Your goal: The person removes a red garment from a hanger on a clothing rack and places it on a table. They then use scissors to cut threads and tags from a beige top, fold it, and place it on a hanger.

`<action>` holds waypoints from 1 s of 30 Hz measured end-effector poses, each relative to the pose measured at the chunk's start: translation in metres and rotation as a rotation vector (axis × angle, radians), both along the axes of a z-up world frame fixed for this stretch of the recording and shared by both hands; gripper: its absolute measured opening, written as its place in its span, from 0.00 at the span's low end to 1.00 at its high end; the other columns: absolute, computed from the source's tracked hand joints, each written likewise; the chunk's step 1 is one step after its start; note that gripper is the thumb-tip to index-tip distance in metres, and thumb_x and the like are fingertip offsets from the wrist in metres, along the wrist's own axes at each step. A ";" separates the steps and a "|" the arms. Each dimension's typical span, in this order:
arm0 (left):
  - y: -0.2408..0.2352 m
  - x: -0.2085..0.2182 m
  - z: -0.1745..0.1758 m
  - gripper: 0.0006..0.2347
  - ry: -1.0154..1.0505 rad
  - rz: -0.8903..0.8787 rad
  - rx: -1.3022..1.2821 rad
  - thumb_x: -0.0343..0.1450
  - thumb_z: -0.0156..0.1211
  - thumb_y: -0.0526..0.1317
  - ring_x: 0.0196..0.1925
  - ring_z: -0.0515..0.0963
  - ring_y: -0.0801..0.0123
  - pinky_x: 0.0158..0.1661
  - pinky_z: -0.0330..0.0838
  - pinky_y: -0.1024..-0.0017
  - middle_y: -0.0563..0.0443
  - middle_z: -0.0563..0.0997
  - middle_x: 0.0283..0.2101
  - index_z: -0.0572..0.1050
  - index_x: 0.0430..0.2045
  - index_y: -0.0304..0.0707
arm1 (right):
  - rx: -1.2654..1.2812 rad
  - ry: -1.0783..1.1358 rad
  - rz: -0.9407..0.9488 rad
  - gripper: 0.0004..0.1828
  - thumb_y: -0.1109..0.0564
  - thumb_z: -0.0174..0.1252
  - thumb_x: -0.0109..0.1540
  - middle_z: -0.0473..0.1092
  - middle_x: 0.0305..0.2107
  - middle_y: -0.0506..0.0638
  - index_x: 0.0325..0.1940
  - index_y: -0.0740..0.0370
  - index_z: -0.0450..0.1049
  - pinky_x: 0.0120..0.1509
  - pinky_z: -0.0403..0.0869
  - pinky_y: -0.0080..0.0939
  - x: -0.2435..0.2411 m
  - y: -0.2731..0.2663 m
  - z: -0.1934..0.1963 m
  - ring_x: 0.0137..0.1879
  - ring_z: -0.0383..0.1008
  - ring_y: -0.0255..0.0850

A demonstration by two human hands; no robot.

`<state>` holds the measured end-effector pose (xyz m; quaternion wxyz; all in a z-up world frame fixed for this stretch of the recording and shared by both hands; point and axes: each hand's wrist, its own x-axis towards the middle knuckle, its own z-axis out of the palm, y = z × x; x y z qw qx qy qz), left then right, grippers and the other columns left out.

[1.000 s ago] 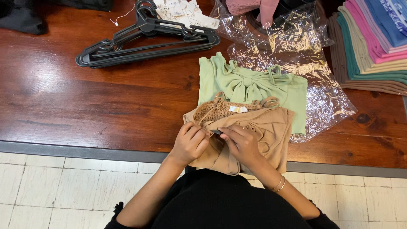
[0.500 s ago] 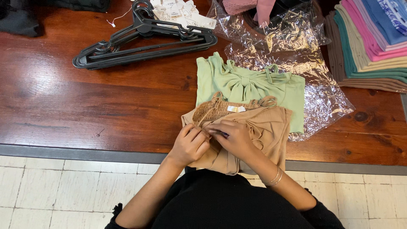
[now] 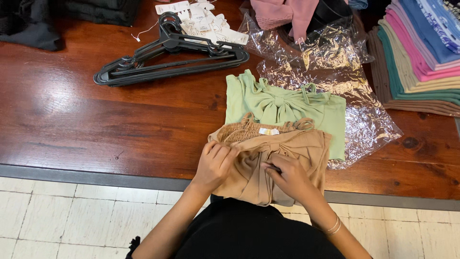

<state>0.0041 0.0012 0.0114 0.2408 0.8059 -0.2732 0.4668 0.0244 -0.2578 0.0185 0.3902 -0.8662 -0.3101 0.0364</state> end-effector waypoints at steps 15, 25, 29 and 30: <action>0.008 0.010 0.009 0.03 0.671 -0.008 -0.288 0.66 0.70 0.31 0.39 0.85 0.54 0.64 0.64 0.46 0.44 0.83 0.29 0.81 0.26 0.31 | 0.143 0.101 -0.034 0.25 0.41 0.51 0.68 0.79 0.43 0.64 0.56 0.62 0.79 0.51 0.77 0.58 -0.010 0.027 0.045 0.50 0.80 0.63; -0.008 0.022 -0.012 0.09 1.187 -0.172 -1.088 0.67 0.64 0.34 0.25 0.65 0.80 0.29 0.59 0.79 0.65 0.69 0.17 0.78 0.13 0.43 | 0.026 -0.516 -0.138 0.19 0.49 0.57 0.67 0.73 0.31 0.53 0.56 0.63 0.78 0.36 0.76 0.47 0.002 0.048 0.014 0.35 0.78 0.52; -0.015 0.016 -0.018 0.09 1.200 -0.215 -1.155 0.68 0.64 0.34 0.27 0.65 0.80 0.31 0.59 0.80 0.64 0.70 0.18 0.79 0.14 0.41 | 0.072 -0.567 -0.176 0.18 0.49 0.57 0.67 0.74 0.33 0.51 0.56 0.62 0.79 0.37 0.77 0.45 0.003 0.049 -0.003 0.35 0.79 0.50; -0.015 0.015 -0.021 0.09 1.193 -0.229 -1.142 0.68 0.64 0.34 0.29 0.66 0.80 0.33 0.60 0.80 0.64 0.71 0.20 0.80 0.15 0.42 | 0.090 -0.584 -0.181 0.18 0.49 0.56 0.68 0.75 0.34 0.51 0.55 0.62 0.79 0.38 0.78 0.43 0.004 0.048 -0.008 0.35 0.79 0.49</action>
